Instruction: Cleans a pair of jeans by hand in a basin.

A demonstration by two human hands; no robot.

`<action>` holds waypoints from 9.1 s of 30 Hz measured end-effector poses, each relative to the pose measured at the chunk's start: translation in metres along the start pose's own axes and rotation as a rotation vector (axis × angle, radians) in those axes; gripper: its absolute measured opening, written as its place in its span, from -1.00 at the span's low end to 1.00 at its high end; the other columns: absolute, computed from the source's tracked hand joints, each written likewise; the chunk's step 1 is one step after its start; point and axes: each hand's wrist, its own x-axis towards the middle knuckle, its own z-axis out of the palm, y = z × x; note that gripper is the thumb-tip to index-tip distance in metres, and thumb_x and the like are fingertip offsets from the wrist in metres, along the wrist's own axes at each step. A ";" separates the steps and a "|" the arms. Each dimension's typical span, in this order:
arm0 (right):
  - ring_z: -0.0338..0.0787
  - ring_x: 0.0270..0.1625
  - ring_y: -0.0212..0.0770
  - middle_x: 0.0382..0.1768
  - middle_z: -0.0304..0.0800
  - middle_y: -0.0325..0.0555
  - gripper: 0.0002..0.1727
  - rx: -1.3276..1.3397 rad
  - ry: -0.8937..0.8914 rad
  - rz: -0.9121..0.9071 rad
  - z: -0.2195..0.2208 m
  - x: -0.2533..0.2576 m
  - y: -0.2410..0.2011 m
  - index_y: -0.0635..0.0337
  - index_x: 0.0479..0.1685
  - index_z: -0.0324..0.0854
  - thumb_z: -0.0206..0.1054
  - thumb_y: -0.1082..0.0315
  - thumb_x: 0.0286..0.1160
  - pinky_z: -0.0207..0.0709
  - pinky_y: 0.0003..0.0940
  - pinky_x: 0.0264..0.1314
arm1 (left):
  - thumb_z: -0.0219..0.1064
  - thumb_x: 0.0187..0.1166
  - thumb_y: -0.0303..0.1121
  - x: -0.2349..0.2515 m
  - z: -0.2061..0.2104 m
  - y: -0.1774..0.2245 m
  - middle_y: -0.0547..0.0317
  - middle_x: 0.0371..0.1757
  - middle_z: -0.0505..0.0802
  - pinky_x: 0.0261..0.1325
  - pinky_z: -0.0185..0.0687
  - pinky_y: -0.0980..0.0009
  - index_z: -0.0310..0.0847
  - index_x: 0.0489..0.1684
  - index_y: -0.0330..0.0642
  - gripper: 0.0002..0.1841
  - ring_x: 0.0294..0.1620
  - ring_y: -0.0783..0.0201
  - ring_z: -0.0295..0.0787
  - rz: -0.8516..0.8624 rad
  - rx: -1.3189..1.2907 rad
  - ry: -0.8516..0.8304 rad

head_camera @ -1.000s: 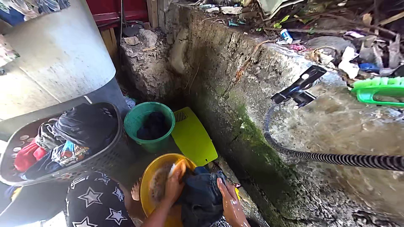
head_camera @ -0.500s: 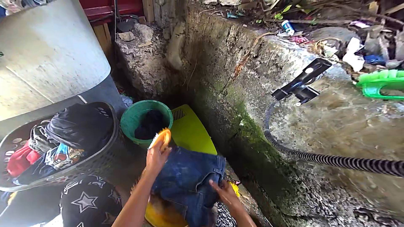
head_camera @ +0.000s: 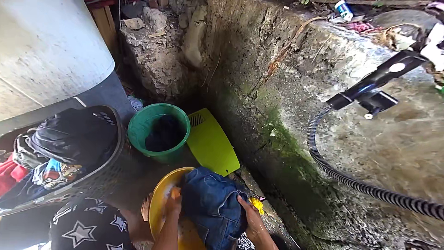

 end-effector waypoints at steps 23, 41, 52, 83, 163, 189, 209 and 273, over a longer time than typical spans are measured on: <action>0.73 0.00 -0.37 -0.07 0.76 0.01 -0.68 -0.265 -0.086 -0.413 0.031 -0.059 -0.034 0.44 0.19 0.60 0.09 0.34 0.81 0.59 -0.38 0.18 | 0.32 0.63 0.14 -0.107 -0.013 0.062 -0.33 0.06 0.87 0.40 0.59 -0.21 0.79 0.04 -0.41 -0.38 0.23 -0.23 0.81 0.559 0.267 -0.261; 0.74 0.05 -0.42 -0.05 0.79 -0.01 -0.67 -0.374 -0.171 -0.484 0.010 -0.052 -0.034 0.40 0.19 0.62 0.05 0.33 0.82 0.57 -0.41 0.23 | 0.47 0.54 0.04 -0.097 -0.090 0.087 -0.23 -0.07 0.87 0.27 0.65 -0.15 0.76 -0.03 -0.40 -0.47 0.05 -0.12 0.83 0.624 0.097 -0.203; 0.88 -0.16 -0.52 -0.24 0.88 -0.34 -0.74 0.119 -0.281 -0.490 0.016 -0.113 -0.084 0.19 0.12 0.53 -0.08 0.40 0.82 0.80 -0.52 -0.02 | 0.39 0.61 -0.32 -0.118 -0.020 0.044 -0.26 0.22 0.87 0.55 0.52 -0.12 0.77 0.23 -0.36 -0.65 0.36 -0.18 0.78 0.863 0.266 -0.372; 0.81 -0.36 -0.54 -0.46 0.81 -0.46 -0.80 -0.237 -0.145 -0.873 -0.023 -0.120 -0.149 0.05 -0.33 0.65 0.15 0.39 0.65 0.75 -0.52 -0.21 | 0.31 0.63 -0.29 -0.119 -0.118 0.098 -0.25 0.32 0.81 0.47 0.50 -0.30 0.78 0.31 -0.12 -0.66 0.44 -0.27 0.69 0.783 0.441 -0.140; 0.76 -0.40 -0.43 -0.52 0.71 -0.22 -0.66 -0.034 -0.047 -0.365 0.009 -0.068 -0.037 0.24 -0.37 0.62 0.09 0.32 0.83 0.66 -0.46 -0.25 | 0.42 0.54 0.06 -0.146 -0.057 0.056 -0.24 -0.25 0.88 0.10 0.72 -0.07 0.80 -0.23 -0.45 -0.44 -0.10 -0.11 0.87 0.797 0.131 -0.208; 0.74 0.33 -0.10 0.32 0.69 0.17 -0.44 -0.336 -0.284 -0.058 -0.011 -0.051 -0.023 0.32 0.60 0.34 0.14 0.10 0.82 0.62 -0.10 0.42 | 0.33 0.68 0.02 -0.040 -0.054 0.044 -0.38 0.30 0.78 0.51 0.51 -0.24 0.69 0.29 -0.40 -0.43 0.43 -0.29 0.69 0.367 0.390 -0.121; 0.82 0.16 -0.25 0.08 0.85 -0.06 -0.34 0.049 -0.437 -0.009 0.009 -0.063 -0.029 0.27 0.35 0.54 -0.45 0.06 0.94 0.67 -0.25 0.26 | 0.41 0.47 -0.35 -0.134 -0.057 0.094 0.53 -0.49 0.86 -0.24 0.75 0.62 0.79 -0.47 -0.16 -0.85 -0.41 0.69 0.77 1.124 -0.785 -0.162; 0.79 0.12 -0.22 0.08 0.78 0.10 -0.63 -0.520 -0.348 -0.085 -0.014 -0.039 -0.017 0.41 0.27 0.56 0.41 0.47 0.54 0.64 -0.24 0.31 | 0.32 0.69 -0.16 -0.006 -0.015 0.010 -0.44 0.43 0.70 0.58 0.43 -0.24 0.53 0.49 -0.44 -0.44 0.53 -0.31 0.60 0.146 0.289 -0.029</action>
